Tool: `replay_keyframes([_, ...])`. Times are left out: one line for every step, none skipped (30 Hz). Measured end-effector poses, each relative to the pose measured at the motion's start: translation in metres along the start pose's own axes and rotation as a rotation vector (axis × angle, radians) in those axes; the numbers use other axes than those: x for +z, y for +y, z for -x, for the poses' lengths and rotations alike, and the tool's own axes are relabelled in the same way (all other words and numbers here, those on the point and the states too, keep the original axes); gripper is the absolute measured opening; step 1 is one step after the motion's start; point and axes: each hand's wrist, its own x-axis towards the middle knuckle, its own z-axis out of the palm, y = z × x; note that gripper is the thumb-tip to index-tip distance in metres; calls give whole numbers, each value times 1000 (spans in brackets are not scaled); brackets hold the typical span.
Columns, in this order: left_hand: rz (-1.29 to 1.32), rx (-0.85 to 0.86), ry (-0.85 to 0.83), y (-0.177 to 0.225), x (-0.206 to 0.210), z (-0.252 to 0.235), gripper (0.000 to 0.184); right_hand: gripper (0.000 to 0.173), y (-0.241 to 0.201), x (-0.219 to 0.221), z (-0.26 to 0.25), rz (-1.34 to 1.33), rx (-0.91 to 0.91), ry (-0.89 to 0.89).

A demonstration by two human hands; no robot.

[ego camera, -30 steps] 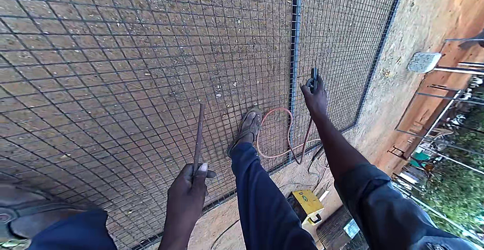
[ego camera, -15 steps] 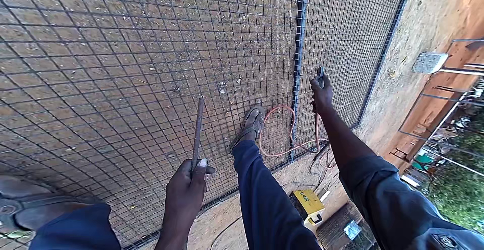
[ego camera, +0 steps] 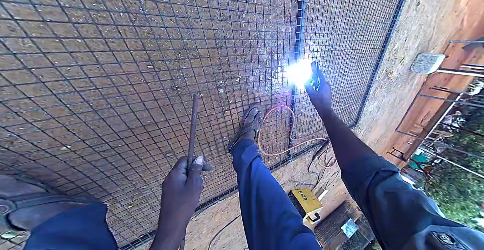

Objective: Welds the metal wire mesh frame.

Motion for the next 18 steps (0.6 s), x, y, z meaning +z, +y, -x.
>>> replay_keyframes([-3,3,5,-1,0,0,31,80,0,0,0,-12,4,1])
replay_keyframes([-4,8,10,-2,0,-1,31,81,1,-1,0,-16,15,-5])
replay_keyframes([-9,9,12,-2,0,-1,31,80,1,-1,0,-15,21,1])
replay_keyframes([-18,8,10,-1,-1,-1,32,80,2,0,-1,-14,18,1])
replay_keyframes([-22,6,6,0,-1,0,32,81,2,-1,-2,-17,16,-7])
replay_keyframes([-25,9,4,0,-1,0,33,83,2,-2,-2,-16,10,-14])
replay_keyframes([-22,9,2,0,-1,0,33,85,2,-2,-2,-20,8,-22])
replay_keyframes([-20,8,4,0,-1,0,32,84,3,-2,-2,-32,17,-24])
replay_keyframes([-23,6,6,-1,-1,0,32,82,3,-2,-2,-49,17,-24])
replay_keyframes([-33,4,5,-1,-2,0,32,81,3,-2,-1,-62,19,-29])
replay_keyframes([-34,6,2,-1,-2,0,33,84,4,-1,-2,-64,23,-40])
replay_keyframes([-27,8,0,-2,-2,-1,34,85,4,0,-4,-62,16,-47])
replay_keyframes([-20,7,-1,-3,-2,-1,34,85,5,1,-5,-56,9,-52])
replay_keyframes([-18,6,-2,-3,-2,-1,34,85,5,1,-5,-59,7,-54])
replay_keyframes([-21,5,-1,-2,-2,-1,34,84,5,1,-5,-67,6,-39])
replay_keyframes([-31,5,-4,-1,-2,-1,33,82,4,-1,-3,-76,7,-15])
replay_keyframes([-35,9,-5,-1,-2,0,33,82,2,-2,-1,-82,12,18])
replay_keyframes([-32,14,-5,0,-2,0,34,82,1,-2,-1,-85,17,45])
